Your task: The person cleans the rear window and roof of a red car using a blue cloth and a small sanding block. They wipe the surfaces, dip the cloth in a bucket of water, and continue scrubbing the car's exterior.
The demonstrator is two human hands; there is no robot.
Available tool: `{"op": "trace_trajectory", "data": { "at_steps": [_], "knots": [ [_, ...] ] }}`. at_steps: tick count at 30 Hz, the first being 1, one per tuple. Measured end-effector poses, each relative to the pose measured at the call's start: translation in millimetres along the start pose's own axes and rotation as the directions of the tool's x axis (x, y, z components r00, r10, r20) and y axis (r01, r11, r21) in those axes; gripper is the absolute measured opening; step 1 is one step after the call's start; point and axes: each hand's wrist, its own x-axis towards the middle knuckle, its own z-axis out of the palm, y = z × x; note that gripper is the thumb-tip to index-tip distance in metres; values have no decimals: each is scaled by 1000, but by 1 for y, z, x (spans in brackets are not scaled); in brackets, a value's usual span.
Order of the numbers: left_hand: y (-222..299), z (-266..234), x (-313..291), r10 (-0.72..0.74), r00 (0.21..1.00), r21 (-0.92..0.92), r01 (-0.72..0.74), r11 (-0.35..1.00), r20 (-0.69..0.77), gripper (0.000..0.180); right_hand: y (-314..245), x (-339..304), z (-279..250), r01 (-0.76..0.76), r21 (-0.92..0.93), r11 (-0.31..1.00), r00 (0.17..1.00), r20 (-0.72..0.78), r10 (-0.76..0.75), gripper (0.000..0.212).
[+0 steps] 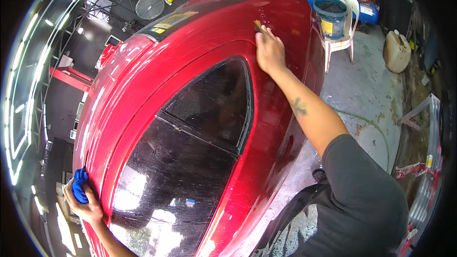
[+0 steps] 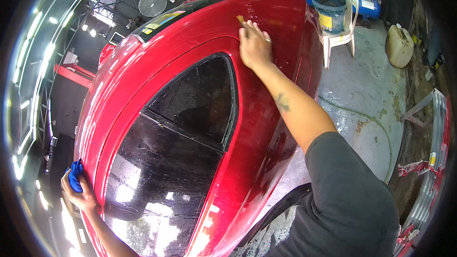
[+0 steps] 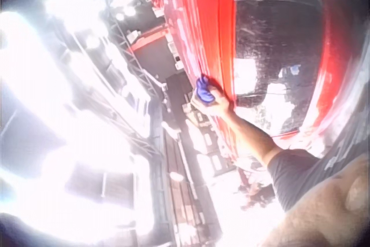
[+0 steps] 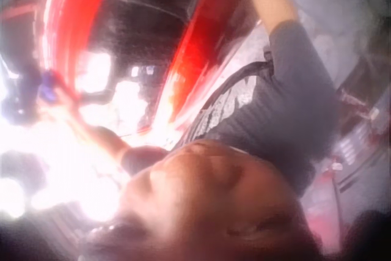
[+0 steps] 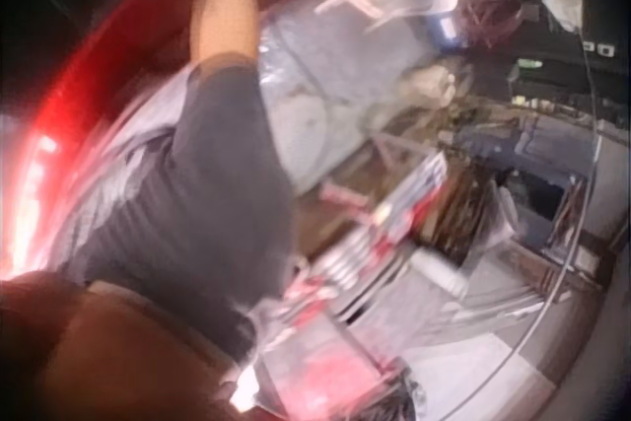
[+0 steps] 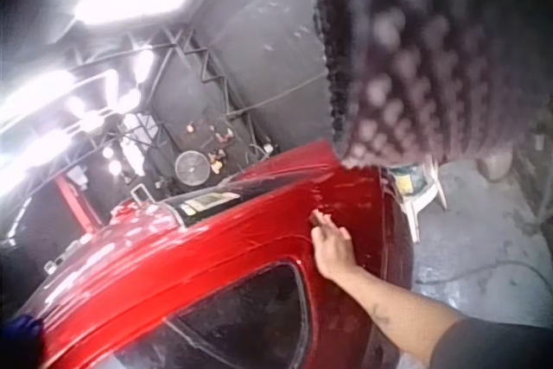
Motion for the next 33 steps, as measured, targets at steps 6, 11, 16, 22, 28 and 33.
{"op": "trace_trajectory", "data": {
  "at_steps": [6, 11, 16, 22, 28, 33],
  "knots": [
    [-8, -8, -11, 4, 1000, -1, -4, 1000, 13, 38, -190, -7, 17, 405, 226, 886, 911, -25, -411, 44],
    [-8, -11, -11, -9, 1000, -15, 9, 1000, 20, 39, -44, 43, 7, 131, 241, 962, 990, -78, -115, 38],
    [-17, -10, -19, -21, 999, 0, 21, 1000, 40, 41, -122, 35, 10, 201, 192, 961, 974, 67, -217, 37],
    [-14, -14, -21, -40, 999, -60, 41, 997, 17, 41, -111, 46, 4, 484, 347, 803, 856, 2, -517, 33],
    [1, -8, -11, -80, 996, -8, 81, 997, 43, 41, -93, 83, 8, 178, 279, 944, 960, 161, -228, 39],
    [-13, -14, -20, -54, 999, -2, 54, 999, 8, 43, -123, 61, 11, 600, 269, 753, 799, -157, -580, 31]
  ]
}}
